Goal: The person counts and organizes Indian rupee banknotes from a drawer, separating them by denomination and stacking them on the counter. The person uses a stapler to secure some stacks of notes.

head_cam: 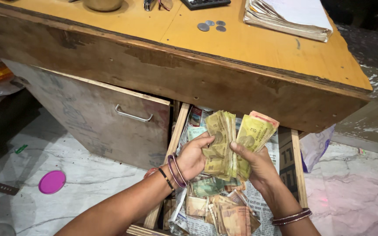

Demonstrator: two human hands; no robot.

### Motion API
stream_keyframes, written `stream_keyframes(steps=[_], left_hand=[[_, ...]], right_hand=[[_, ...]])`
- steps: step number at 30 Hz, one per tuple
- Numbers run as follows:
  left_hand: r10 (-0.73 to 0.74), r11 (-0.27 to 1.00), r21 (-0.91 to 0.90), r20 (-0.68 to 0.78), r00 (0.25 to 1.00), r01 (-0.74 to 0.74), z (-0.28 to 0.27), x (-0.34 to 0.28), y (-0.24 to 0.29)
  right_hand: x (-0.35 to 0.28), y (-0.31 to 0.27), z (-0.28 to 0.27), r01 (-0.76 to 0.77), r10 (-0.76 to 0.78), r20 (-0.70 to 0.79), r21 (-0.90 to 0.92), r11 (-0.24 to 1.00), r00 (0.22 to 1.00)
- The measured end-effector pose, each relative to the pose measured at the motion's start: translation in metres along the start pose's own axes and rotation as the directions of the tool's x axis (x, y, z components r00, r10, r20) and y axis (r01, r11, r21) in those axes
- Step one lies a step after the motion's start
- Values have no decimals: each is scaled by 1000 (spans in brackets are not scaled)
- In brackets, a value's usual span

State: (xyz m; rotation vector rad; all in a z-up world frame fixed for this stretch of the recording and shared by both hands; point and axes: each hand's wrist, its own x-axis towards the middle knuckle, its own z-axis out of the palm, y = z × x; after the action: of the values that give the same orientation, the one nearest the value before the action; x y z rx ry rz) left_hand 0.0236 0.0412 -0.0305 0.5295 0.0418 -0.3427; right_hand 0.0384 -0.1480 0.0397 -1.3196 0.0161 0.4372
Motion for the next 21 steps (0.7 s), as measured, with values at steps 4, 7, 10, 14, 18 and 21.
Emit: stream_keyframes(steps=[4,7,10,14,18,21], left_hand=[[-9,1000,-24,47,999,10,-1,1,-1],[-16,999,-51,61,998,19,-5,2,-3],[-18,998,-61,49,999,20,-9,4,-5],[-55,996,-65,10,998,55,-13,8,-9],[-77,996,-37,-28,997,76,-16,9,-10],[-70,997,-43,-17,997,69,-17,9,-9]], right_hand=[[-1,-2,1,-20,19,11,35,999,1000],[-1,-3,0,-22,22,7,46,999,1000],[0,-3,-1,-11,11,1,58,998,1000],[-1,-1,-2,85,-85,-20,-3,996,996],[-2,-2,-1,78,-78,-38,1,997,996],[-3,-3,0,63,-62,-25,25,998,998]])
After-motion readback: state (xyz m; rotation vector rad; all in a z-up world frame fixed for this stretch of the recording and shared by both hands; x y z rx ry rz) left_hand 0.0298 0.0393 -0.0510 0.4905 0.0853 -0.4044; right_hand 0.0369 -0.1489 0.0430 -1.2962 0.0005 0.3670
